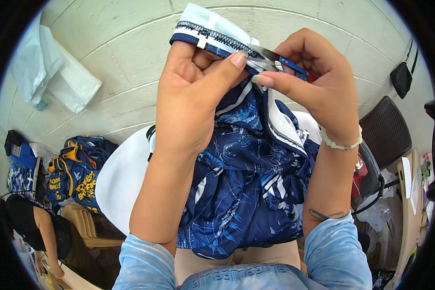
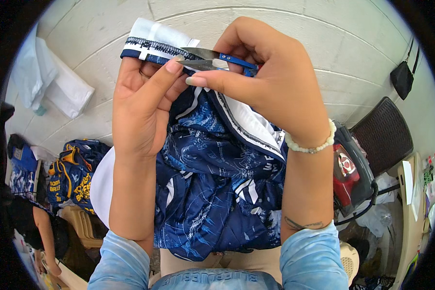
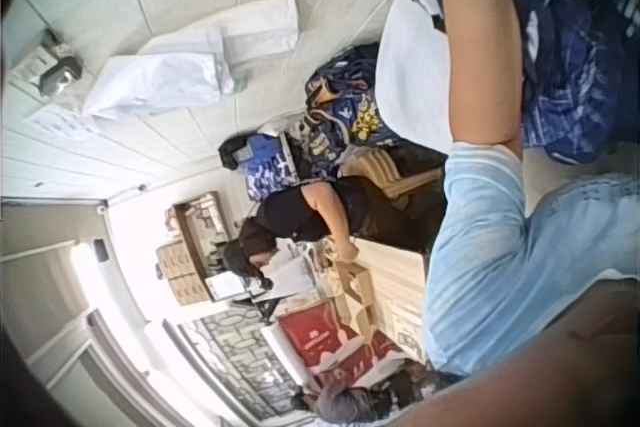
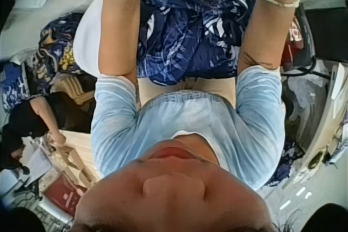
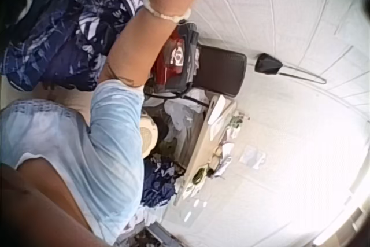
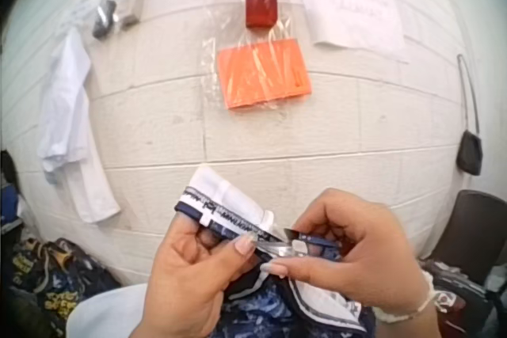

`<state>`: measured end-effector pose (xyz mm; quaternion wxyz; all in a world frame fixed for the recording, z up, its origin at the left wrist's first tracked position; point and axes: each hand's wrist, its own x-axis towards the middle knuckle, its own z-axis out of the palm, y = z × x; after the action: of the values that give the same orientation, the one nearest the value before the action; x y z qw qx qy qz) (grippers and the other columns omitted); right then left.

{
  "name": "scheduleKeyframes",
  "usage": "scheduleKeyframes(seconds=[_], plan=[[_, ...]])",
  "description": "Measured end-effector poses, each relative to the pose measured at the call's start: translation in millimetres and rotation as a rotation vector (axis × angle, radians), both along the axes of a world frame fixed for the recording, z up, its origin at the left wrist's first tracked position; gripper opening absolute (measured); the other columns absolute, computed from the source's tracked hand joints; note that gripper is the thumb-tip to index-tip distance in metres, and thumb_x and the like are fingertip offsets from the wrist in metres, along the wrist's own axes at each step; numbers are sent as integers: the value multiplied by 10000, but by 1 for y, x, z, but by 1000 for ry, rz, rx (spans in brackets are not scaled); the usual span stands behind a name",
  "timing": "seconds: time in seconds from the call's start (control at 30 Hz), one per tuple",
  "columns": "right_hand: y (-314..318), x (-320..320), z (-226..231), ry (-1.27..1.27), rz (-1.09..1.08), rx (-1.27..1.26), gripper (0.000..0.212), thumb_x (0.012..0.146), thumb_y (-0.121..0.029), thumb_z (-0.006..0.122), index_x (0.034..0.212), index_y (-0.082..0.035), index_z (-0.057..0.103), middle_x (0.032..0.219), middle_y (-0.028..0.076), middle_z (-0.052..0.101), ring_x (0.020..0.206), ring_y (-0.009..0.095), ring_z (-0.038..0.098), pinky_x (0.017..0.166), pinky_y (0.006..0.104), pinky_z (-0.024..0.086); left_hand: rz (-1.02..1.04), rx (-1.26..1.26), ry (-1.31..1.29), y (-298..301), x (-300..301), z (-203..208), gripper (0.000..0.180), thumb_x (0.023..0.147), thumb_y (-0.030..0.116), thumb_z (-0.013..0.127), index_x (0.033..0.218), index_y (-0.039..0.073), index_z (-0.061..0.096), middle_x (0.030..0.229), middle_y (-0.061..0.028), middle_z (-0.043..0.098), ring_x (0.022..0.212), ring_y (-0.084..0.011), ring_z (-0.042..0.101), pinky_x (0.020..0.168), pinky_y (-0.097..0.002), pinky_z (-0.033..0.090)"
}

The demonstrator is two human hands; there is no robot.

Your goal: The person uses small scissors to cut off tags and labels from a blue patterned garment. They repeatedly trim the waistband and interior seams, then place the garment aside and pick up another similar item to continue cutting tags.

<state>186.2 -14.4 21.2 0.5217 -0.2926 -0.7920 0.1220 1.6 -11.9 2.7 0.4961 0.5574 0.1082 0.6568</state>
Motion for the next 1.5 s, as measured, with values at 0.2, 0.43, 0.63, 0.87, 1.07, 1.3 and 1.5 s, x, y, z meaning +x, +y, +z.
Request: scheduleKeyframes(seconds=[0.2,0.43,0.63,0.87,1.07,1.3,1.5], plan=[[6,-1,2,6,-28,16,287,733,-93,845,892,-25,616,788,-23,603,690,21,539,597,149,415,-43,-1,-4,4,-1,2,297,892,-1,633,1160,-5,504,995,-97,641,934,-157,648,853,-306,555],[7,-2,1,7,-28,81,266,749,-95,831,893,-21,621,780,-13,610,684,26,545,592,150,422,-91,-23,-12,6,-3,1,315,892,7,635,1176,31,500,1010,-79,645,954,-151,641,864,-312,548],[9,-4,0,-6,-45,111,244,761,-99,822,881,-18,625,774,-14,609,691,24,540,602,154,416,-64,-36,7,5,-3,-1,360,921,27,595,1252,22,453,1107,-91,623,1003,-167,634,866,-310,548],[7,-5,-1,20,-56,92,237,755,-100,825,865,-24,629,764,-28,592,687,16,513,592,157,387,-118,-66,-41,4,-3,0,315,895,25,638,1177,37,498,1003,-73,645,944,-157,646,855,-318,546],[5,-4,1,-33,-103,112,221,761,-86,816,861,-23,629,749,-32,577,677,15,502,585,159,380,-100,-67,-26,2,-2,1,312,896,28,640,1175,36,503,979,-69,645,927,-151,648,848,-314,546],[8,-4,-1,-29,-108,101,200,775,-68,803,856,-19,627,761,-31,589,681,11,517,568,151,375,-50,-85,-12,4,-1,0,308,892,35,651,1168,38,515,974,-61,648,912,-140,645,831,-297,544],[11,-7,-2,232,-62,45,190,841,-115,757,936,-22,622,748,-33,588,635,-4,497,526,141,357,-25,-65,-15,6,0,1,294,891,31,654,1155,33,526,973,-58,650,907,-138,644,831,-295,541]])
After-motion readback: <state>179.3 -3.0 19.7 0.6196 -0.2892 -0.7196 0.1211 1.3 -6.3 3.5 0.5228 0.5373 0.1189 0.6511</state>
